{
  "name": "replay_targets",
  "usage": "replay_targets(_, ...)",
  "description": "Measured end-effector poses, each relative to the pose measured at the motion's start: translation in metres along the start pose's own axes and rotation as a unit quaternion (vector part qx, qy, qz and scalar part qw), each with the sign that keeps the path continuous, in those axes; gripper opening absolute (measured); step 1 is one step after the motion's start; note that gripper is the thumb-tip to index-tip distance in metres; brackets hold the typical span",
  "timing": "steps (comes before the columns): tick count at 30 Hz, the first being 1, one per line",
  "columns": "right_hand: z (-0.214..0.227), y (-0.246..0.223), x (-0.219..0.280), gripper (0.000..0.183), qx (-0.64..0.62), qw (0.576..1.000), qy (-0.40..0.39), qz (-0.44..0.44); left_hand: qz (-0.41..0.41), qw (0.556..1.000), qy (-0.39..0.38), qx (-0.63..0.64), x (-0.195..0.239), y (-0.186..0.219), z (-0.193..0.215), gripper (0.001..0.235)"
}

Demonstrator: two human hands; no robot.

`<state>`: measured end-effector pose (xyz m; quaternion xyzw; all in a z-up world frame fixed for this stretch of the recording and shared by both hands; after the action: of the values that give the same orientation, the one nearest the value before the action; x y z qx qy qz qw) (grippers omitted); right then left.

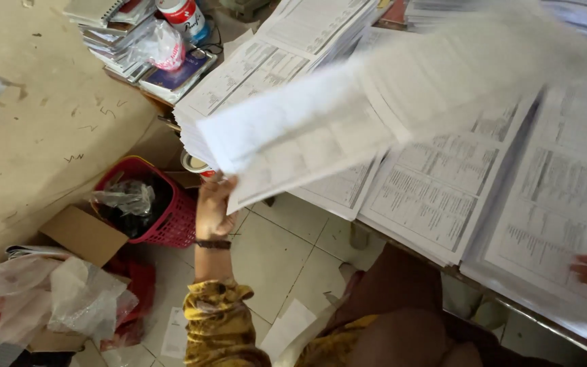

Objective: The person sits at a table and sorts through a large stack of printed papers. They pick up sheets, unfold them, and place them into separate piles on the table surface.

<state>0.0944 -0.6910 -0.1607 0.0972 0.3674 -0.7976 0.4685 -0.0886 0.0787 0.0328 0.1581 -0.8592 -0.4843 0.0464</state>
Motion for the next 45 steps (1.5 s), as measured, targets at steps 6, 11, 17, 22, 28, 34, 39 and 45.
replay_targets(6,-0.029,-0.1,-0.056,0.008,-0.1,0.865,0.273,-0.408,-0.149,0.95,0.26,0.094,-0.053,0.015,0.038,0.026)
replay_targets(11,-0.024,-0.117,-0.062,0.01,-0.087,0.868,0.278,-0.402,-0.119,0.944,0.308,-0.015,-0.097,0.01,0.053,0.054)
replay_targets(17,-0.022,-0.126,-0.068,0.009,-0.081,0.876,0.278,-0.387,0.002,0.881,0.419,-0.22,-0.122,-0.017,0.089,0.071)
replay_targets(22,-0.018,-0.136,-0.074,0.009,-0.05,0.872,0.274,-0.402,0.05,0.867,0.439,-0.231,-0.119,-0.004,0.058,0.069)
replay_targets(28,-0.024,-0.115,-0.059,0.009,-0.095,0.857,0.312,-0.399,-0.039,0.861,0.445,-0.242,-0.151,-0.019,0.094,0.048)
replay_targets(34,-0.02,-0.123,-0.066,0.014,-0.082,0.847,0.297,-0.434,-0.027,0.764,0.49,-0.418,-0.143,-0.021,0.142,0.016)
replay_targets(39,-0.022,-0.125,-0.067,0.011,-0.063,0.862,0.319,-0.389,-0.072,0.89,0.417,-0.169,-0.038,-0.004,-0.016,0.015)
replay_targets(45,-0.043,-0.12,-0.056,0.01,0.084,0.891,0.346,-0.282,-0.122,0.91,0.285,-0.277,0.017,-0.135,-0.048,0.021)
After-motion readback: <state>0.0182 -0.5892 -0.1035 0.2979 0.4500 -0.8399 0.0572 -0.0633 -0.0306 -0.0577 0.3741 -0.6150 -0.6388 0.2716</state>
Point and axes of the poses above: each hand's wrist, its own x-axis away from the middle knuckle, its own z-axis out of the back of the hand, y = z × x, the point moved 5 cm from there along -x, towards the middle knuckle, and after that the axes turned 3 degrees about z, right-handed, at the moved point
